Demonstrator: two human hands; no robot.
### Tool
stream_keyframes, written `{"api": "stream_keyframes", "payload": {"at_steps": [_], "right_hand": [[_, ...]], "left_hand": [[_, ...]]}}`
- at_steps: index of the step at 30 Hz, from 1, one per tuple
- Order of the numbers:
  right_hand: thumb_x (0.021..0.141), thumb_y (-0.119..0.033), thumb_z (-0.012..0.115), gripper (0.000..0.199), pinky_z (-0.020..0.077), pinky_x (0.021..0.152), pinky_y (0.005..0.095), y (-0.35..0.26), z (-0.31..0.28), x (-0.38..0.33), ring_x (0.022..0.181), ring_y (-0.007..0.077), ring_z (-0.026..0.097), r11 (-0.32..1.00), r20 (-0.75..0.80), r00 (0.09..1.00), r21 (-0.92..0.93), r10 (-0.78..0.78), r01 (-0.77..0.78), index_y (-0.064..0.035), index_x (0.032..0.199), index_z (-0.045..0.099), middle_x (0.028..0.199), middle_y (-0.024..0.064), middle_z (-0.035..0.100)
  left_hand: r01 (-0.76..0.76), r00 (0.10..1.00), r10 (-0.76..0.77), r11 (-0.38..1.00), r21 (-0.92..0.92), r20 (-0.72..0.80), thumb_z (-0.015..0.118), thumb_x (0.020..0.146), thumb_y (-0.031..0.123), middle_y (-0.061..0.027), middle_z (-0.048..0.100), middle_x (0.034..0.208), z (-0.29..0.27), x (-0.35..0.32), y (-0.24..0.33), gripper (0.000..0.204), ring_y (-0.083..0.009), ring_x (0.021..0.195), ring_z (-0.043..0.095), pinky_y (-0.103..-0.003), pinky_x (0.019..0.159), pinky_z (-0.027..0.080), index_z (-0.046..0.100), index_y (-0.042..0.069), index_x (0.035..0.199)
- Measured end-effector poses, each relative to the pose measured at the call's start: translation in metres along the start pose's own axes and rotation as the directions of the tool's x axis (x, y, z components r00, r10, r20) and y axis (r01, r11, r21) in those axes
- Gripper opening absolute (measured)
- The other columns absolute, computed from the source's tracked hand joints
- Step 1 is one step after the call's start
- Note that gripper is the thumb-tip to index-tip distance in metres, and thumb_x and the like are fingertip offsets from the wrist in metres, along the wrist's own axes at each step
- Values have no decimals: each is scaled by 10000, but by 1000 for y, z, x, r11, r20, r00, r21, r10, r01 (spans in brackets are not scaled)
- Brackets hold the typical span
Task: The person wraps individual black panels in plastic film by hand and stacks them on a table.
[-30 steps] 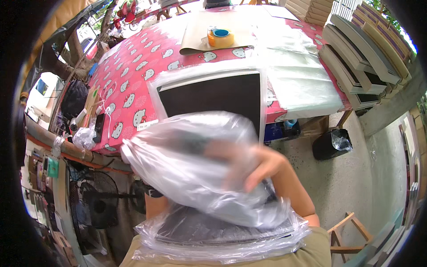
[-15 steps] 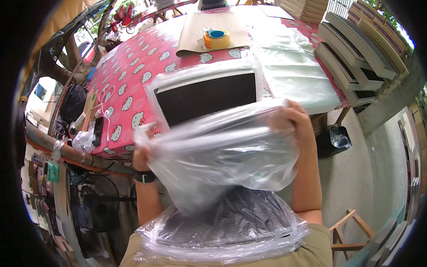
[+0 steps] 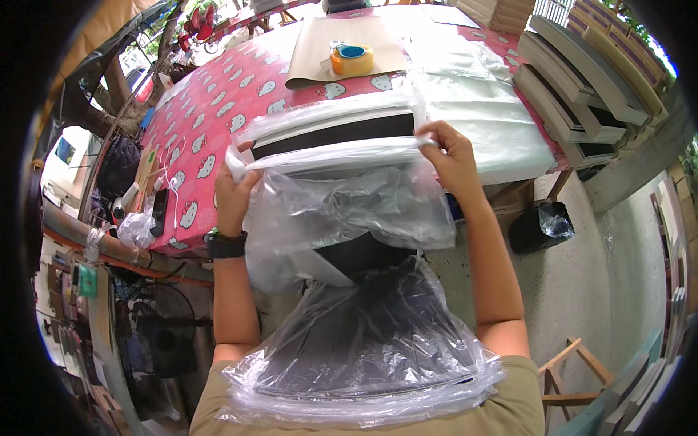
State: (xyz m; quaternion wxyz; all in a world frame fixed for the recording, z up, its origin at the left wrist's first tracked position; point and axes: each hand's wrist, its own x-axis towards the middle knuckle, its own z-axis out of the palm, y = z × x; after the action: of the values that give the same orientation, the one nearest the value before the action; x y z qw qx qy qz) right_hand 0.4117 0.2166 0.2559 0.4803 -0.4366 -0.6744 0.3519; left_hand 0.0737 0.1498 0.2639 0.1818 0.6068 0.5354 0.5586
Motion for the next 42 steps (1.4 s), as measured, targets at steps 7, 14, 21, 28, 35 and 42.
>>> {"api": "stream_keyframes", "payload": {"at_steps": [7,14,21,28,35,42], "right_hand": [[756,-119,556,415,406,563,298,7,12,-5,488,197,431,886,-67,939,-360,-338,293,-117,1169,511,541,112,423],[733,-140,549,488,409,543,338,-5,13,4,470,250,445,892,-17,982,-420,-188,164,-91,1211,457,516,127,430],[653,-48,627,154,366,622,258,-27,6,-16,587,128,457,881,-222,892,-369,-394,297,-35,805,601,545,22,477],[719,-47,617,56,368,470,180,-61,-29,-16,490,49,444,919,260,943,276,208,-280,-33,691,572,590,-9,520],[802,-104,558,158,495,549,218,26,-12,-25,663,102,591,531,535,735,513,416,-674,-31,942,565,809,38,610],[792,-113,553,124,386,437,163,111,-4,-111,525,38,481,372,472,729,643,496,-670,-76,910,557,719,-19,569]], "left_hand": [[-103,995,93,797,595,49,597,693,63,-171,592,905,4,-14,4,388,-292,697,576,-335,595,430,574,113,1077],[-132,988,153,903,410,-19,597,699,25,-200,589,895,10,-6,1,490,-303,723,575,-332,638,437,510,138,1167],[-201,957,263,903,379,-120,641,676,40,-137,607,805,-1,-30,18,322,-205,675,567,-286,618,430,597,49,995],[339,940,-300,857,-387,160,644,698,55,-36,590,704,-49,-32,26,174,-112,578,541,-220,544,431,596,0,856],[693,721,-563,575,-436,403,512,727,120,-40,546,617,-19,-51,-8,118,-114,480,490,-243,465,414,563,22,769],[801,594,-738,504,-323,322,553,740,102,2,509,613,5,-144,-75,45,-89,491,458,-225,442,350,539,77,775]]}}
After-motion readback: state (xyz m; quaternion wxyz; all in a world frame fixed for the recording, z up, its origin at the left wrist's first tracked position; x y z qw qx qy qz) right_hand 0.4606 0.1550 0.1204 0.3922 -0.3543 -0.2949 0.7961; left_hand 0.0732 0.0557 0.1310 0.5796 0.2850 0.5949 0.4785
